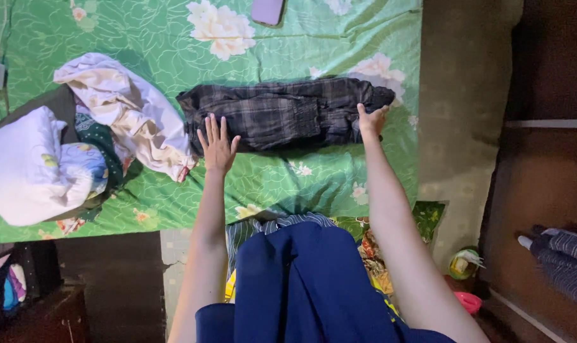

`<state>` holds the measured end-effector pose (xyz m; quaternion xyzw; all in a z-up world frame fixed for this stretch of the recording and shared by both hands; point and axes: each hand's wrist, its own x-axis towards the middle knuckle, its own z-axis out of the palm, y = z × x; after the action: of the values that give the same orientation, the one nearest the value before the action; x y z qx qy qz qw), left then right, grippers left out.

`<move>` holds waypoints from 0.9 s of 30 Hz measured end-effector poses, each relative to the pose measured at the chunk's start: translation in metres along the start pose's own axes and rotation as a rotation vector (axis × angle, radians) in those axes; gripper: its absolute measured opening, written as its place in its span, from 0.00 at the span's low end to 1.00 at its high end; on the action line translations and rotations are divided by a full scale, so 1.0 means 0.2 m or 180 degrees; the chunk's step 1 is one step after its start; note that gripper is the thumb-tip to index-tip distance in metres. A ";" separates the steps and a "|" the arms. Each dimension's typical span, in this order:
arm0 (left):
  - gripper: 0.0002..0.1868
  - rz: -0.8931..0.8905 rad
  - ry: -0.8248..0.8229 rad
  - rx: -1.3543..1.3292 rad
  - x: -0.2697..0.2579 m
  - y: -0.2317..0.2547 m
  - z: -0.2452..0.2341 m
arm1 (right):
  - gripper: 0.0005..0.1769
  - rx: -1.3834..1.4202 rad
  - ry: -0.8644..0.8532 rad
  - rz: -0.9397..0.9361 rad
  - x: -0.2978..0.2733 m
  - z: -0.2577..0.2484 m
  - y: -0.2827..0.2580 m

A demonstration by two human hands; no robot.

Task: Folding clothes on a bed and placing them neatly on closet shelves.

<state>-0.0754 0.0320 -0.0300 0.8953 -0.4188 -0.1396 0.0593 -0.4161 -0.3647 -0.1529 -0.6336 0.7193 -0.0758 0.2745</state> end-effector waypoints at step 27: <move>0.43 0.0105 0.0239 -0.0084 -0.26 -1.05 -0.28 | 0.37 0.0139 0.0431 -0.1014 -1.63 0.16 -1.50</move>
<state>0.0635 0.2058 -0.0126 0.8920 -0.4291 -0.1104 0.0891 -0.1246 -0.1021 0.0535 -0.7269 0.6249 -0.1765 0.2236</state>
